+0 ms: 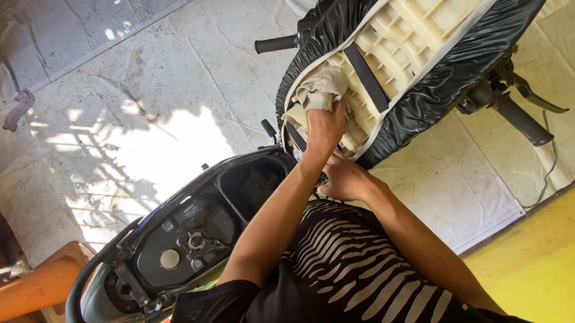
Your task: The person wipes the black motorcycle seat with a white cloth. They lift the seat to reveal the white plastic base and wipe the underside thoroughly. Finally, they place the seat back onto the motorcycle frame and continue wiping the top surface.
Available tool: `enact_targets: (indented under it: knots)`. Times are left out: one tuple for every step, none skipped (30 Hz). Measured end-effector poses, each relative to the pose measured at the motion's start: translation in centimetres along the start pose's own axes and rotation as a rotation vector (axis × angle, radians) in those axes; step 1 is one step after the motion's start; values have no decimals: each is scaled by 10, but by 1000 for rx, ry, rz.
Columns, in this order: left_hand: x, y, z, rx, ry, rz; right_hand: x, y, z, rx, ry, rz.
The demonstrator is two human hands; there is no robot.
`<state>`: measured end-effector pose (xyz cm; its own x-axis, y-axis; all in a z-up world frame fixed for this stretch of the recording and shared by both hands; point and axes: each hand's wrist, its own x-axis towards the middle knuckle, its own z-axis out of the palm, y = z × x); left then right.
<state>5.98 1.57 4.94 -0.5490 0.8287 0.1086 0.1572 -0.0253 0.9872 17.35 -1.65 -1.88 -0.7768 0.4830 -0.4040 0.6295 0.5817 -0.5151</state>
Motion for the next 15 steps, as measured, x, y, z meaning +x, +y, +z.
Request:
enact_targets:
  knots:
    - [1, -2, -3, 12, -22, -26, 2, -5, -1, -10, 0, 10]
    - [4, -12, -4, 16, -26, -29, -2, -14, -10, -4, 0, 11]
    - [6, -22, -2, -16, -37, -16, -8, -20, -19, -2, -4, 18]
    - [7, -32, 2, -48, -43, -4, -15, -25, -29, -2, -11, 23]
    - [16, -37, -6, -44, -42, -8, -15, -19, -30, 2, -14, 21]
    - [23, -43, -15, -378, -100, -182, -16, -14, -30, -48, -20, -4]
    - [31, -49, -25, -713, -155, -357, -15, -12, -30, -98, -25, -30]
    - [26, -50, -45, -713, -159, -353, -17, -14, -25, -99, -19, -28]
    - [22, -52, -66, -842, -83, -475, -18, -17, -20, -181, 6, -15]
    - [20, -53, -87, -968, -11, -594, -17, -20, -17, -264, 37, 0]
    - [26, -70, -105, -968, -21, -587, -10, -19, -16, -266, 48, 3]
    - [21, -90, -123, -984, 100, -542, -10, -19, -9, -303, 64, -4]
    - [17, -110, -139, -996, 221, -494, -8, -17, -2, -340, 80, -11]
    - [12, -115, -155, -993, 229, -499, -17, -33, -16, -337, 71, -15]
    - [9, -119, -170, -934, 288, -486, -25, -49, -31, -334, 76, -9]
